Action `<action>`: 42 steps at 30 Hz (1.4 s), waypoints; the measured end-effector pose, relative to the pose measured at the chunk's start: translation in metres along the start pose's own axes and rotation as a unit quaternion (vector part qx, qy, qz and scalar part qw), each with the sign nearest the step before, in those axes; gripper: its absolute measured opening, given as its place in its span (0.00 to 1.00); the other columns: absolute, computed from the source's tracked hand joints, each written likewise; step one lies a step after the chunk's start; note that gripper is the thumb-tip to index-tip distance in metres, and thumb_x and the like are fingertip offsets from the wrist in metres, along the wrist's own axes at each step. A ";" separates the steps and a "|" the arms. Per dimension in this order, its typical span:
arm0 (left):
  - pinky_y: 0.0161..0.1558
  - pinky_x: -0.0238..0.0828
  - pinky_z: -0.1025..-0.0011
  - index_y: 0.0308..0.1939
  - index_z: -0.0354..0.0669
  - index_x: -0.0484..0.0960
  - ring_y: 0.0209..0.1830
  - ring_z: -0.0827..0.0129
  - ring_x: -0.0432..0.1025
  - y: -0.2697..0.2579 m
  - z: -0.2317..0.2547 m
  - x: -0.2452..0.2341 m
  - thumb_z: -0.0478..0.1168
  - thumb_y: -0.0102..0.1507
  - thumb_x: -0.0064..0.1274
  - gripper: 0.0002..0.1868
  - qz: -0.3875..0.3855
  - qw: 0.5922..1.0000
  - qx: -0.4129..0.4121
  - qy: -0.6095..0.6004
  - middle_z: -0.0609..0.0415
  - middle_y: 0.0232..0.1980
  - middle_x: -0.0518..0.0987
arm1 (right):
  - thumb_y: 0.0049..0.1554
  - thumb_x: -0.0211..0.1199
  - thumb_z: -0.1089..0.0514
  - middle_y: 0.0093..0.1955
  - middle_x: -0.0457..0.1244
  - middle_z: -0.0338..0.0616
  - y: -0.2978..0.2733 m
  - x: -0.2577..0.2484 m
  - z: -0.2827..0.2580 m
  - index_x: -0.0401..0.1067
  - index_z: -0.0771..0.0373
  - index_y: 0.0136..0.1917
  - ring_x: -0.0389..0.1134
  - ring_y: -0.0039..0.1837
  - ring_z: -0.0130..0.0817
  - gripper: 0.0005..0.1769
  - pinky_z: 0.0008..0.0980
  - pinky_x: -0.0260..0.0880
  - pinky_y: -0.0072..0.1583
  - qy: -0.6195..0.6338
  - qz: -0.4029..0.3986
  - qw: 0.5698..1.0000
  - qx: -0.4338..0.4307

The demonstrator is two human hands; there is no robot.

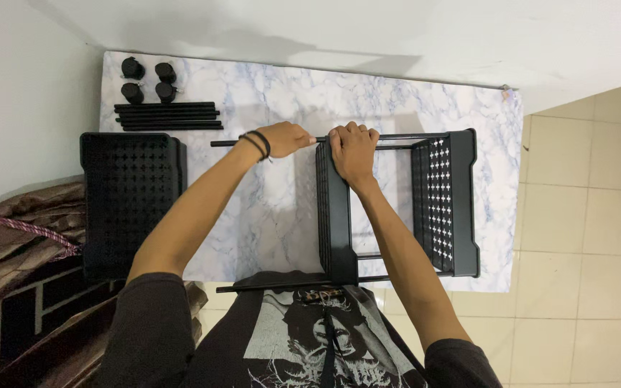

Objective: The person assembles a black plastic shelving unit by inserting black rods into slots on the side panels. They connect two side panels with rods, then attach a third panel to form a three-section frame. The person handles the plastic panels and rods by hand, aligning and pushing them into place.

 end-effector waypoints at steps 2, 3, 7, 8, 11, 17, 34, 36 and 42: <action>0.19 0.47 0.65 0.27 0.49 0.68 0.16 0.71 0.52 0.002 -0.020 0.007 0.65 0.73 0.39 0.29 -0.136 0.970 -0.174 -0.101 0.61 0.19 0.62 | 0.64 0.57 0.55 0.40 0.63 0.44 0.000 0.000 0.001 0.79 0.58 0.44 0.62 0.47 0.43 0.12 0.47 0.52 0.58 -0.012 -0.001 1.000 -0.011; 0.17 0.40 0.67 0.26 0.48 0.64 0.14 0.75 0.45 -0.002 -0.026 0.009 0.67 0.72 0.39 0.32 -0.204 0.932 -0.258 -0.150 0.64 0.18 0.54 | 0.64 0.57 0.55 0.40 0.63 0.44 0.000 0.001 0.000 0.79 0.58 0.44 0.62 0.47 0.43 0.12 0.47 0.52 0.58 -0.017 -0.002 1.000 -0.016; 0.17 0.32 0.73 0.24 0.53 0.64 0.15 0.79 0.39 -0.003 -0.015 0.007 0.69 0.68 0.41 0.30 -0.296 0.843 -0.337 -0.297 0.70 0.18 0.51 | 0.64 0.56 0.55 0.41 0.64 0.43 -0.001 0.004 0.003 0.79 0.57 0.45 0.63 0.48 0.43 0.12 0.48 0.52 0.59 -0.010 -0.007 1.000 -0.004; 0.17 0.32 0.74 0.25 0.53 0.65 0.15 0.80 0.38 -0.003 -0.013 0.007 0.69 0.69 0.41 0.30 -0.306 0.832 -0.337 -0.318 0.71 0.17 0.51 | 0.64 0.56 0.54 0.41 0.64 0.43 -0.001 0.004 0.004 0.79 0.57 0.45 0.63 0.48 0.42 0.12 0.49 0.52 0.59 -0.010 -0.007 1.000 -0.005; 0.17 0.35 0.73 0.28 0.49 0.73 0.14 0.79 0.41 0.002 -0.019 0.007 0.69 0.68 0.42 0.30 -0.280 0.853 -0.334 -0.288 0.69 0.18 0.54 | 0.64 0.56 0.53 0.42 0.64 0.44 0.001 0.004 0.006 0.79 0.57 0.45 0.64 0.49 0.44 0.12 0.50 0.52 0.59 -0.019 -0.011 1.000 -0.007; 0.35 0.68 0.62 0.51 0.41 0.76 0.32 0.62 0.74 0.006 0.005 0.002 0.60 0.68 0.46 0.26 0.066 0.988 -0.127 -0.050 0.56 0.35 0.79 | 0.65 0.53 0.52 0.42 0.64 0.45 0.000 0.005 0.010 0.79 0.56 0.46 0.64 0.49 0.45 0.14 0.50 0.53 0.58 -0.017 -0.046 0.999 -0.012; 0.38 0.67 0.48 0.43 0.46 0.82 0.33 0.46 0.75 -0.089 -0.017 -0.020 0.60 0.72 0.39 0.25 0.090 0.962 -0.154 0.205 0.43 0.32 0.81 | 0.66 0.54 0.51 0.42 0.65 0.47 0.000 0.005 0.015 0.79 0.59 0.45 0.64 0.47 0.46 0.16 0.49 0.53 0.58 -0.024 -0.032 0.999 -0.026; 0.38 0.67 0.46 0.38 0.48 0.85 0.34 0.42 0.74 -0.080 -0.027 -0.027 0.61 0.69 0.36 0.28 0.095 0.977 -0.124 0.147 0.39 0.33 0.81 | 0.65 0.54 0.51 0.40 0.64 0.47 0.003 0.010 0.015 0.79 0.59 0.45 0.64 0.46 0.46 0.16 0.49 0.53 0.56 -0.034 -0.036 0.999 -0.012; 0.42 0.70 0.48 0.26 0.34 0.78 0.35 0.38 0.75 -0.048 -0.059 -0.016 0.67 0.70 0.37 0.39 -0.081 0.967 -0.243 -0.004 0.32 0.32 0.80 | 0.66 0.54 0.52 0.42 0.64 0.46 0.001 0.011 0.020 0.79 0.58 0.45 0.64 0.48 0.47 0.15 0.49 0.53 0.57 -0.048 -0.014 0.998 -0.036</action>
Point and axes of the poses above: each hand's wrist, its own y-axis towards the middle knuckle, its own x-axis out of the palm, z = x × y, the point moved 6 cm from there along y, towards the middle knuckle
